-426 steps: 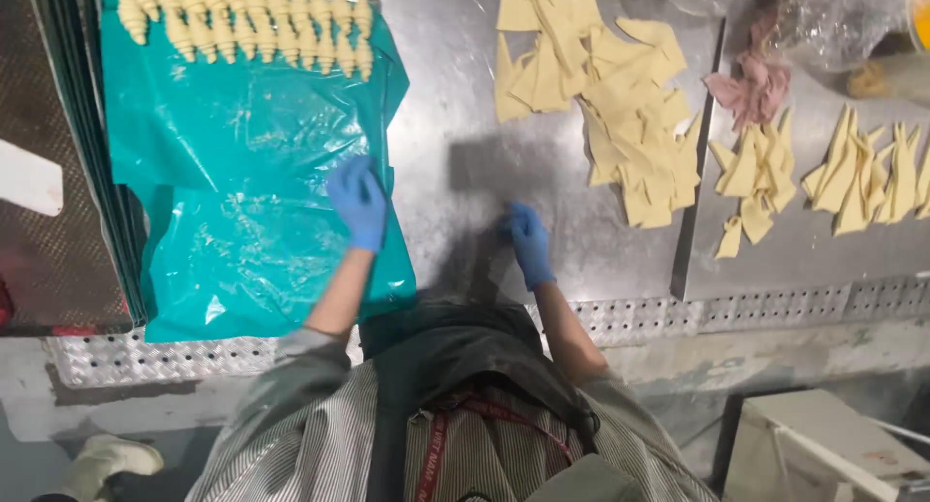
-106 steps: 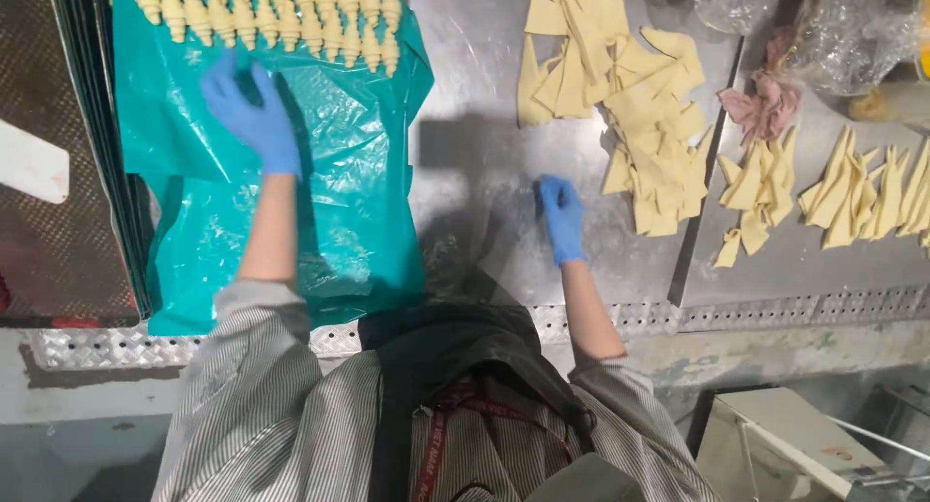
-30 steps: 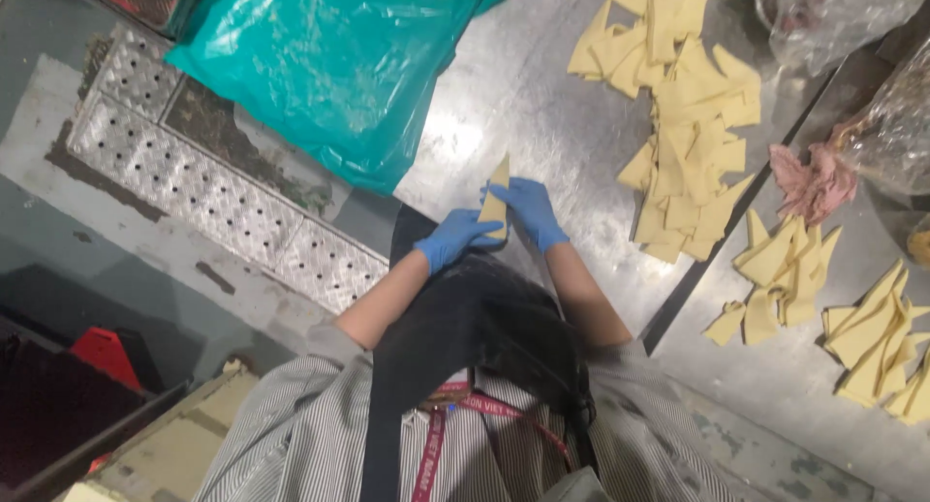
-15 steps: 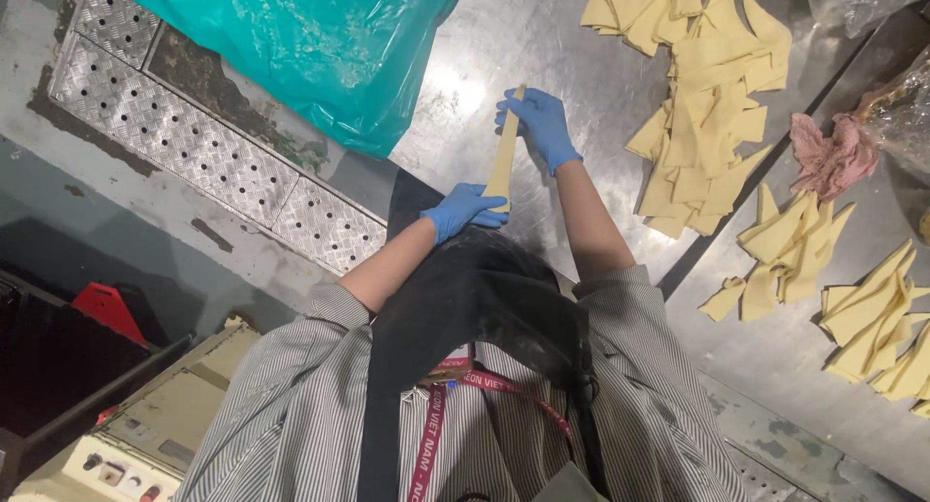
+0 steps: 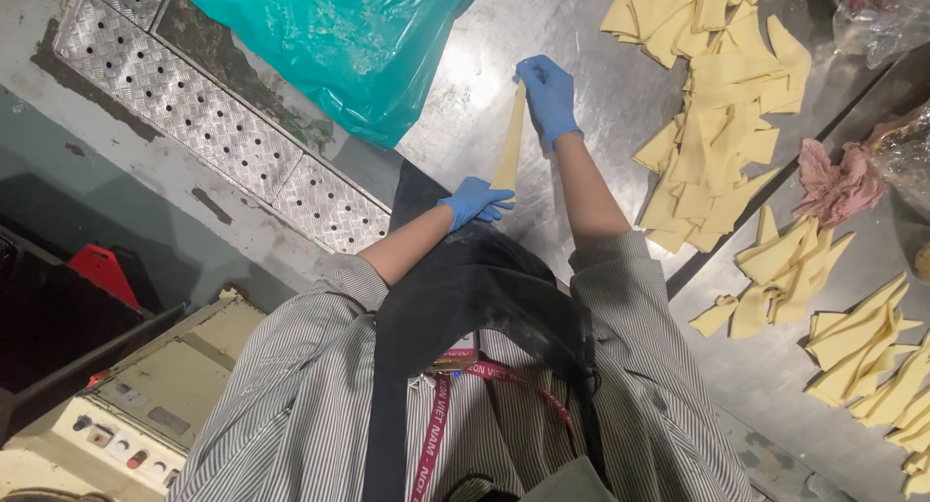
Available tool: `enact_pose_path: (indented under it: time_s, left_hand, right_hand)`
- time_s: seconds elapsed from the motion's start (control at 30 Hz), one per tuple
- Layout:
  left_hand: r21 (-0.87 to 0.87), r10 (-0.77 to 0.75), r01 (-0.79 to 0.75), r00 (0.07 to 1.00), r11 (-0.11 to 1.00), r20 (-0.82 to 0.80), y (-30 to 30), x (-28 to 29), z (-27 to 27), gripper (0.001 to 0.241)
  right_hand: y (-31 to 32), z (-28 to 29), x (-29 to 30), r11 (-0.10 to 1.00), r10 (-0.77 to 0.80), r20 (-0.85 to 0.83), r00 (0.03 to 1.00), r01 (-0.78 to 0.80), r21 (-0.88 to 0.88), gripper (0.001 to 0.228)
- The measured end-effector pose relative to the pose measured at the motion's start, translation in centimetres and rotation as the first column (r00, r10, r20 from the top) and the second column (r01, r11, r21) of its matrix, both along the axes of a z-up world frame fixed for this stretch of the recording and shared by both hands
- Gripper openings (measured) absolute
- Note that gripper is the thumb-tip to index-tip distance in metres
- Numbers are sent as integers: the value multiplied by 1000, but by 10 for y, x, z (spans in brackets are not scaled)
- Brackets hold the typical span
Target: Rolling triangular dough pieces into croissants on a bakery workbench.
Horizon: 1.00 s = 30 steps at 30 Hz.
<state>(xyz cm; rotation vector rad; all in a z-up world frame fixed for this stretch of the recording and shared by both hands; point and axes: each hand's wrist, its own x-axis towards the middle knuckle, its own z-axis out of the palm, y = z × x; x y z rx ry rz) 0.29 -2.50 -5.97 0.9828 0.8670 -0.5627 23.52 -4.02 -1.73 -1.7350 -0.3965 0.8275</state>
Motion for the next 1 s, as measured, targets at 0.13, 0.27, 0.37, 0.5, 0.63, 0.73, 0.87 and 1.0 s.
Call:
enact_pose_path:
  time_s: [0.13, 0.27, 0.37, 0.5, 0.63, 0.73, 0.87, 1.0]
  left_hand:
    - [79, -60, 62, 998, 995, -21, 3, 8, 20, 50]
    - [251, -223, 253, 964, 934, -143, 19, 9, 66, 69]
    - [587, -439, 477, 871, 654, -219, 24, -11, 65, 73]
    - [899, -409, 93, 907, 428, 101, 30, -34, 49, 36]
    - [949, -649, -192, 694, 250, 312, 36, -27, 60, 23]
    - [932, -633, -138, 699, 337, 332, 34, -26, 43, 14]
    - [929, -637, -128, 696, 346, 333, 36, -19, 51, 10]
    - [921, -571, -241, 728, 306, 380, 30, -10, 56, 30]
  right_hand:
    - [5, -7, -3, 979, 150, 552, 820, -44, -200, 17]
    - [9, 13, -10, 982, 110, 650, 752, 18, -188, 37]
    - [-16, 20, -28, 995, -71, 415, 907, 96, -40, 41]
    - [-90, -4, -67, 992, 37, 565, 824, -97, 77, 10]
    - [-126, 34, -114, 990, 136, 459, 878, -137, -32, 10]
    - [-132, 42, -125, 947, 314, 606, 731, -287, -143, 20]
    - [-133, 27, -128, 945, 328, 617, 716, -247, -216, 18]
    - [-131, 17, -130, 951, 305, 602, 738, -200, -236, 21]
